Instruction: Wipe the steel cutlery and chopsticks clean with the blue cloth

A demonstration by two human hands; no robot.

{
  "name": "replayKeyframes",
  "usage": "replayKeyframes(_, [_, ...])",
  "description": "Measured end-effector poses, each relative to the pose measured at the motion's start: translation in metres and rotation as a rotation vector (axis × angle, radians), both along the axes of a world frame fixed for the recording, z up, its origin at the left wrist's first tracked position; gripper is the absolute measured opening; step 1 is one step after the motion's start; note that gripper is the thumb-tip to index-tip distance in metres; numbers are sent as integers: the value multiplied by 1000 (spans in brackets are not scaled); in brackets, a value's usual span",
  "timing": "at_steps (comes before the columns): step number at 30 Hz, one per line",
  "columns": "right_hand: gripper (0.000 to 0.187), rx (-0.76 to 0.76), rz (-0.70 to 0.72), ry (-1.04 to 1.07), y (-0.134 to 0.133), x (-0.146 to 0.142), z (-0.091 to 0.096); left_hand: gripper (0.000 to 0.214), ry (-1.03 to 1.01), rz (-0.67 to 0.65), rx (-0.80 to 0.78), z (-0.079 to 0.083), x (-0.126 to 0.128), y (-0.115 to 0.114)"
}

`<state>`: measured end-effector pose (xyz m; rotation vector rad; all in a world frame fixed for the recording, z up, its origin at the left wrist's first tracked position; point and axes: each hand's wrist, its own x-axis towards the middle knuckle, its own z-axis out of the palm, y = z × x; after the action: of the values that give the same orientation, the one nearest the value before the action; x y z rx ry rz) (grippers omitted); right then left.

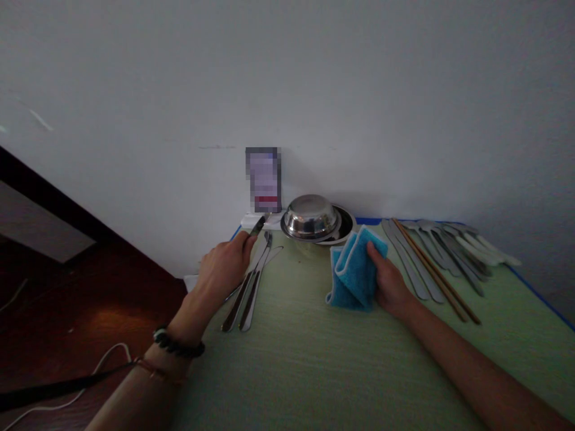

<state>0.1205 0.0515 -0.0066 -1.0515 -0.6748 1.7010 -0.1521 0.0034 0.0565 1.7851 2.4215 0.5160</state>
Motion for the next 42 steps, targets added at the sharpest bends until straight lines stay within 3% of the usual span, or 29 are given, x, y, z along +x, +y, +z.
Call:
replayKeyframes(3, [31, -54, -13, 87, 0, 0, 4, 21, -374, -97, 113, 1, 9, 0])
replayKeyframes(9, [40, 37, 43, 195, 1, 10, 11, 34, -866, -259, -23, -6, 66, -4])
replayKeyframes(13, [40, 59, 9, 230, -1, 18, 10, 33, -1054, -320, -108, -18, 107, -4])
replayKeyframes(18, [40, 15, -110, 352, -4, 23, 5, 30, -1079, -337, -117, -32, 136, -3])
replayKeyframes(22, [42, 28, -43, 392, -3, 23, 6, 27, -1005, -365, -112, -39, 150, -4])
replayKeyframes(26, [27, 10, 11, 304, -4, 18, 8, 28, -950, -388, -144, -43, 158, -4])
replayKeyframes(31, [24, 112, -46, 79, -4, 15, 5, 28, -940, -458, -264, -44, 160, -9])
replayKeyframes(34, [24, 102, -150, 107, -1, 15, 1, 24, -940, -547, -317, -42, 157, -19])
replayKeyframes(38, [25, 97, -259, 129, 5, 14, -3, 17, -808, -616, -261, -40, 153, -32])
replayKeyframes(42, [27, 40, -256, 166, 10, 17, -3, 23, -947, -591, -309, -47, 149, -31])
